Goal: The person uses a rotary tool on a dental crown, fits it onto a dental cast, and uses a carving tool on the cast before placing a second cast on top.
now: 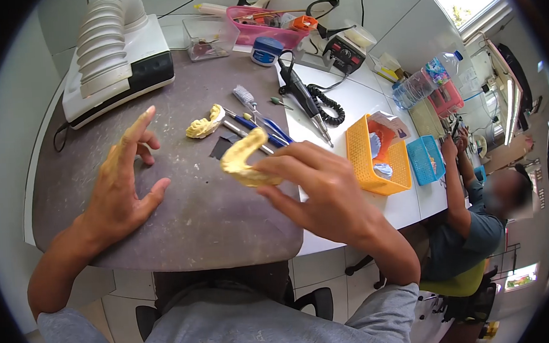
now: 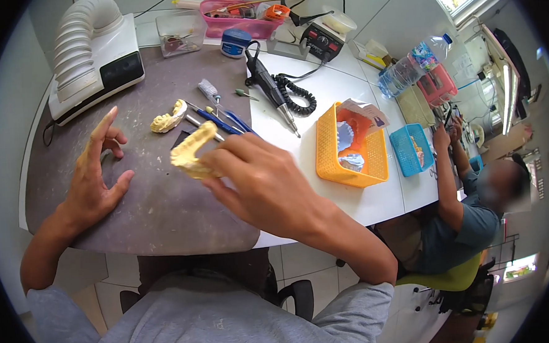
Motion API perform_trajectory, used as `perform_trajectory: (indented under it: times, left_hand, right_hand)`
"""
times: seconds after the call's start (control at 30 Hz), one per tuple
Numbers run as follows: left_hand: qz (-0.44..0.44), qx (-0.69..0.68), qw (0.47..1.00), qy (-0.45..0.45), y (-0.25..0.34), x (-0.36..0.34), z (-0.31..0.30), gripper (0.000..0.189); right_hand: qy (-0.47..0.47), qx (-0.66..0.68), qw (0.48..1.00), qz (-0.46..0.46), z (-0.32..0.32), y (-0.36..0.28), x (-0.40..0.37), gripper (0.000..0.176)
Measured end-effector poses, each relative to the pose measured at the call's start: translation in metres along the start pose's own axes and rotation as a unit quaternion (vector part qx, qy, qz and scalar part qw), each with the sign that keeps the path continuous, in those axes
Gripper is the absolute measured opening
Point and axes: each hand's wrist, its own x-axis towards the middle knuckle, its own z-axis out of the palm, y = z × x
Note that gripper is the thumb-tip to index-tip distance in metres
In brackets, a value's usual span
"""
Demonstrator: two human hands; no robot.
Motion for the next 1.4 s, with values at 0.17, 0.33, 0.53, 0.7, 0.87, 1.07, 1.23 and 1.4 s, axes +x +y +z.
perform_trajectory:
  times: [0.17, 0.33, 0.53, 0.7, 0.87, 1.07, 1.23, 1.4]
  left_hand:
    - [0.051, 0.081, 0.995, -0.018, 0.003, 0.002, -0.001, 0.091]
    - [0.064, 0.094, 0.993, -0.032, 0.004, 0.005, -0.001, 0.087]
    - [0.024, 0.070, 0.997, -0.027, 0.003, 0.007, 0.003, 0.084]
    - [0.013, 0.084, 0.996, -0.016, 0.007, 0.010, 0.004, 0.080]
    - [0.004, 0.065, 0.998, -0.011, 0.008, 0.013, 0.006, 0.076]
    - [0.002, 0.051, 0.998, -0.025, 0.004, 0.024, 0.004, 0.066]
    - [0.131, 0.126, 0.983, 0.006, 0.001, 0.052, 0.021, 0.061]
    - [0.094, 0.075, 0.993, 0.000, -0.006, 0.086, 0.031, 0.055]
  right_hand:
    - [0.089, -0.133, 0.973, 0.169, -0.089, 0.010, -0.049, 0.024]
    - [0.063, -0.221, 0.926, 0.301, -0.125, 0.048, -0.095, 0.022]
    - [-0.034, -0.246, 0.915, 0.318, -0.121, 0.079, -0.111, 0.021]
    - [-0.106, -0.260, 0.911, 0.303, -0.123, 0.086, -0.107, 0.019]
    - [-0.090, -0.251, 0.913, 0.308, -0.127, 0.086, -0.113, 0.018]
    - [-0.022, -0.223, 0.929, 0.294, -0.141, 0.068, -0.108, 0.020]
    - [0.037, -0.190, 0.941, 0.278, -0.134, 0.055, -0.105, 0.024]
    - [0.049, -0.060, 0.987, 0.143, -0.078, 0.033, -0.070, 0.024]
